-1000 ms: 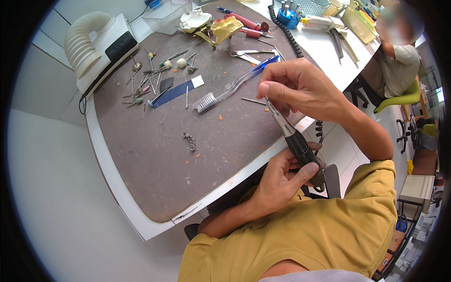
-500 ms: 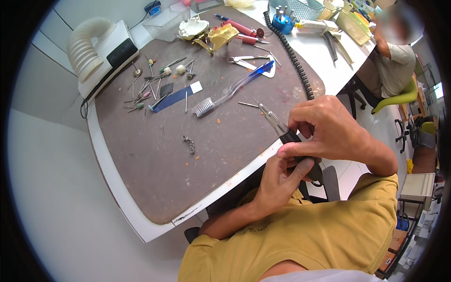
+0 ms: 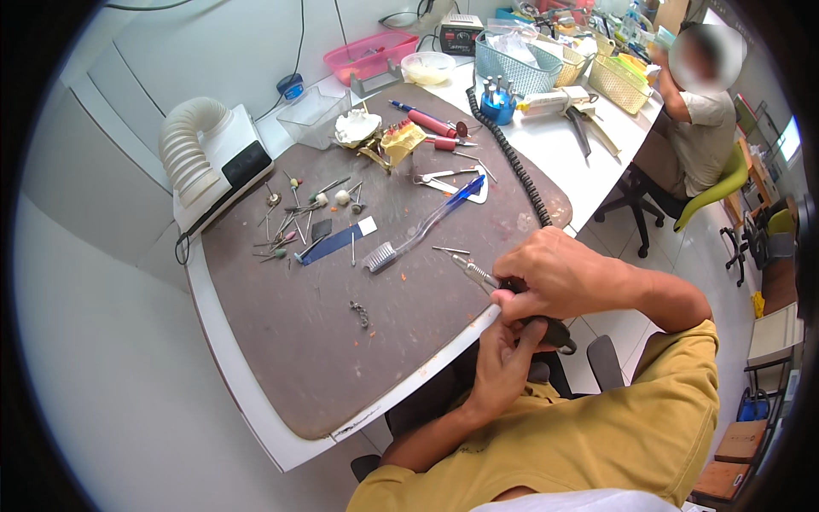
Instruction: The person uses a rotary handpiece to grind and shape a small metal dental bridge or partial denture. They hold the object with their left hand and operate the tool with their right, rotating the piece to access different surfaces. The person briefly uses a toothbrush to clean the object before resuming the grinding process.
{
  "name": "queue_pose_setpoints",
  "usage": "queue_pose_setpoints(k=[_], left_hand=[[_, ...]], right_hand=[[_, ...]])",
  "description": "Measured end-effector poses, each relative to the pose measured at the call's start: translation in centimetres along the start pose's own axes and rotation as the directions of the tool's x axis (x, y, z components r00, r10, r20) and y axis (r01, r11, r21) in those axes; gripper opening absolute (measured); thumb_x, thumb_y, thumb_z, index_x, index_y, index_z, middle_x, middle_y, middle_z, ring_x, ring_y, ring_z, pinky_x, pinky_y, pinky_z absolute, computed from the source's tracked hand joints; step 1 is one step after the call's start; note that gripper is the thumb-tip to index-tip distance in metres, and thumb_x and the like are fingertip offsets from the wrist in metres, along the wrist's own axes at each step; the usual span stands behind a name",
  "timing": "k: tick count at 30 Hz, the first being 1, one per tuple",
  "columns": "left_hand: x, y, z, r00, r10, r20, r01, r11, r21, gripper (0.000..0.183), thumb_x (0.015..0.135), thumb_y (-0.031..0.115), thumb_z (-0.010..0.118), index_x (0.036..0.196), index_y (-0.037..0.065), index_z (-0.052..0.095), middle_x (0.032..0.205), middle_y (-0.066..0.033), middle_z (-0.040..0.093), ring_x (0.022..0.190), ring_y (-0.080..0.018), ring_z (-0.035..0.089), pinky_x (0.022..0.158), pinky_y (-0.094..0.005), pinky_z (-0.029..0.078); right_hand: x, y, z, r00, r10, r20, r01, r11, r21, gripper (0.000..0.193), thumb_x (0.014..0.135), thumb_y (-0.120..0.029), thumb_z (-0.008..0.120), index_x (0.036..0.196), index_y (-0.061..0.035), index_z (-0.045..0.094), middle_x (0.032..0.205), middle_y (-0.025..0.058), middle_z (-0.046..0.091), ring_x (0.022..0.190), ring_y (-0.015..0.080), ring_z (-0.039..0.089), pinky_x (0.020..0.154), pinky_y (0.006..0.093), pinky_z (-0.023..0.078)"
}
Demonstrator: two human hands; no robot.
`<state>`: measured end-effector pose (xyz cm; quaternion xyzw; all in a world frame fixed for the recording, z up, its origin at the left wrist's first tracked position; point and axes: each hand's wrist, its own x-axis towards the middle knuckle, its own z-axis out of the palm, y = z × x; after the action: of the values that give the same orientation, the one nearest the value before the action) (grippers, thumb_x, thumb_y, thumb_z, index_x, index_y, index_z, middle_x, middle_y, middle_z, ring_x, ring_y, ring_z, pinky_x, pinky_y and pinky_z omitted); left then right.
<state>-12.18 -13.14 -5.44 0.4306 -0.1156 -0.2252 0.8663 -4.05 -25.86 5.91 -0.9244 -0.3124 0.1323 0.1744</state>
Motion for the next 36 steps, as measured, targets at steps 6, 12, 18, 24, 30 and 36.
queue_pose_setpoints(k=[6,12,18,24,30,36], left_hand=[[-0.5,1.6,-0.3,0.993,-0.025,0.112,0.037,0.993,-0.112,0.047,0.101,0.025,0.053,0.137,-0.002,0.038,0.121,-0.0147,0.060,0.109,-0.0207,0.061,0.091,-0.0339,0.053],[-0.9,4.0,-0.3,0.986,0.058,0.155,-0.049,0.997,-0.058,0.051,0.101,0.025,0.051,0.141,-0.002,0.034,0.129,-0.0189,0.056,0.122,-0.0283,0.055,0.101,-0.0404,0.048],[-0.1,5.7,-1.7,0.990,0.132,0.046,-0.124,0.982,-0.142,0.058,0.099,0.032,0.054,0.140,-0.004,0.032,0.127,-0.0233,0.056,0.121,-0.0326,0.055,0.101,-0.0453,0.047],[0.0,6.2,-3.1,0.989,0.143,-0.042,-0.149,0.955,-0.257,0.063,0.096,0.037,0.058,0.139,-0.003,0.033,0.122,-0.0261,0.058,0.118,-0.0405,0.057,0.103,-0.0520,0.044],[-0.2,5.2,-3.4,0.989,0.148,0.011,-0.137,0.939,-0.317,0.056,0.099,0.029,0.055,0.138,-0.006,0.036,0.124,-0.0233,0.059,0.119,-0.0343,0.057,0.104,-0.0466,0.044],[0.1,5.4,-3.0,0.982,0.182,0.051,-0.159,0.941,-0.299,0.056,0.098,0.027,0.058,0.138,-0.005,0.036,0.124,-0.0240,0.059,0.119,-0.0337,0.057,0.103,-0.0464,0.044]], right_hand=[[1.1,1.4,-3.6,1.000,-0.002,-0.026,0.006,0.984,0.179,0.027,0.087,-0.030,0.072,0.091,-0.0025,0.070,0.065,0.0095,0.063,0.055,0.0202,0.057,0.054,0.0316,0.046],[12.1,12.7,-13.3,0.781,-0.065,-0.621,-0.295,0.838,-0.459,0.031,0.084,-0.034,0.071,0.096,-0.0051,0.070,0.089,0.0125,0.069,0.087,0.0275,0.067,0.079,0.0396,0.052],[23.0,21.7,-18.1,0.760,0.058,-0.648,-0.522,0.647,-0.555,0.034,0.079,-0.033,0.076,0.100,-0.0059,0.071,0.098,0.0161,0.070,0.097,0.0316,0.068,0.084,0.0419,0.053],[29.1,25.0,-18.2,0.760,0.235,-0.606,-0.619,0.546,-0.564,0.031,0.079,-0.030,0.076,0.102,-0.0095,0.072,0.099,0.0131,0.072,0.096,0.0300,0.070,0.079,0.0415,0.056],[31.1,28.2,-18.0,0.679,0.278,-0.679,-0.700,0.523,-0.486,0.024,0.082,-0.018,0.068,0.103,-0.0089,0.072,0.104,0.0137,0.071,0.101,0.0303,0.069,0.082,0.0413,0.057],[28.4,26.9,-19.8,0.667,0.281,-0.690,-0.690,0.583,-0.429,0.034,0.077,-0.029,0.076,0.103,-0.0072,0.072,0.102,0.0162,0.071,0.099,0.0337,0.068,0.083,0.0416,0.056]])
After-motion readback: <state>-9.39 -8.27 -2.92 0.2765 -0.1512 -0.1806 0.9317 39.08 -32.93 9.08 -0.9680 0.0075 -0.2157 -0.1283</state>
